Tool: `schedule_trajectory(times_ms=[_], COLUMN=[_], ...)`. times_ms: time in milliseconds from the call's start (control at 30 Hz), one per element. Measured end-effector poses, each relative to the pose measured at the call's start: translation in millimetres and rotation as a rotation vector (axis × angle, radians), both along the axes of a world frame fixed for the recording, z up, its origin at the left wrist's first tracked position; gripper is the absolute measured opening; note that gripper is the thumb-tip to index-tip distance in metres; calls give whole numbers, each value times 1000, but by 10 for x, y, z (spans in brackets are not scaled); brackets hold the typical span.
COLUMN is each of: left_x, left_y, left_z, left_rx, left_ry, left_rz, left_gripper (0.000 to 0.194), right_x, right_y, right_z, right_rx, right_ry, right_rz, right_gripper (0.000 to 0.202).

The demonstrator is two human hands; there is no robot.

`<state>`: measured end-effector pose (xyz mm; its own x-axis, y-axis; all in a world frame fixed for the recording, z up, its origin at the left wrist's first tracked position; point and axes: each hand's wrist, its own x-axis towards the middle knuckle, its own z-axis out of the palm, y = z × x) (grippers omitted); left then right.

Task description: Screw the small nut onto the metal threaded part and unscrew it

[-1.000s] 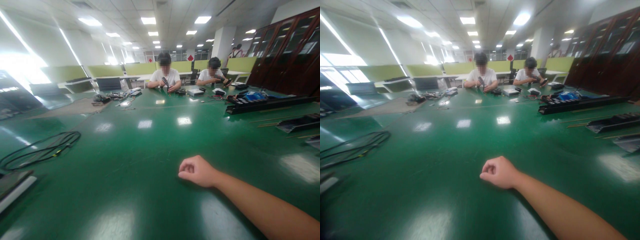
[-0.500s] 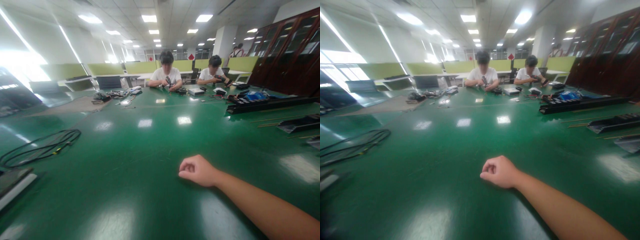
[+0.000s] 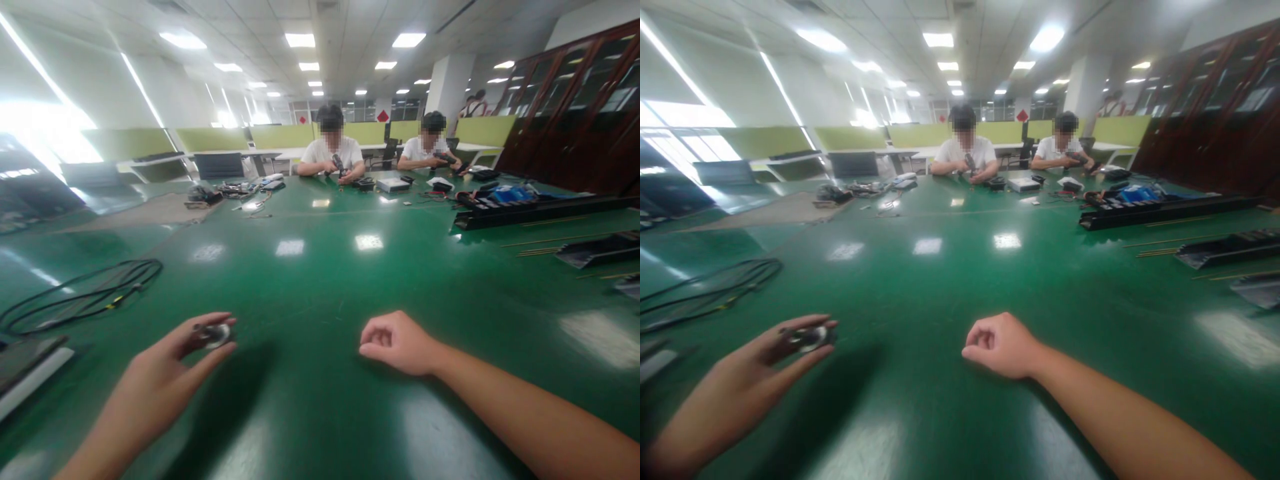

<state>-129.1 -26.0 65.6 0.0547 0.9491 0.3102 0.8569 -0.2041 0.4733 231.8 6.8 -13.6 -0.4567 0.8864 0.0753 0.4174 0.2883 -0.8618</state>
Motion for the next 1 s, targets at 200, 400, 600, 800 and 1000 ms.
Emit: schedule_trajectory(times_ms=[200,400,600,800,1000], left_x=[1219,1467,1368,1401,1395], left_y=[331,301,283,294,281], left_z=[-193,-528,-605,-609,-653], left_rx=[-103,-117,-215,-208,-59], left_ry=[-157,-335,-410,-409,-400], left_rz=[-443,-516,-487,-502,-540], left_gripper=[22,20,24,27,18], right_x=[2,-10,-7,12,16], right_y=[3,-2,-20,-26,-33], right_z=[-12,4,11,2,9], right_rx=[-3,3,45,91,98], right_ry=[45,8,-37,-68,-97], right_rz=[15,42,40,50,56], right_gripper=[19,14,12,12,13])
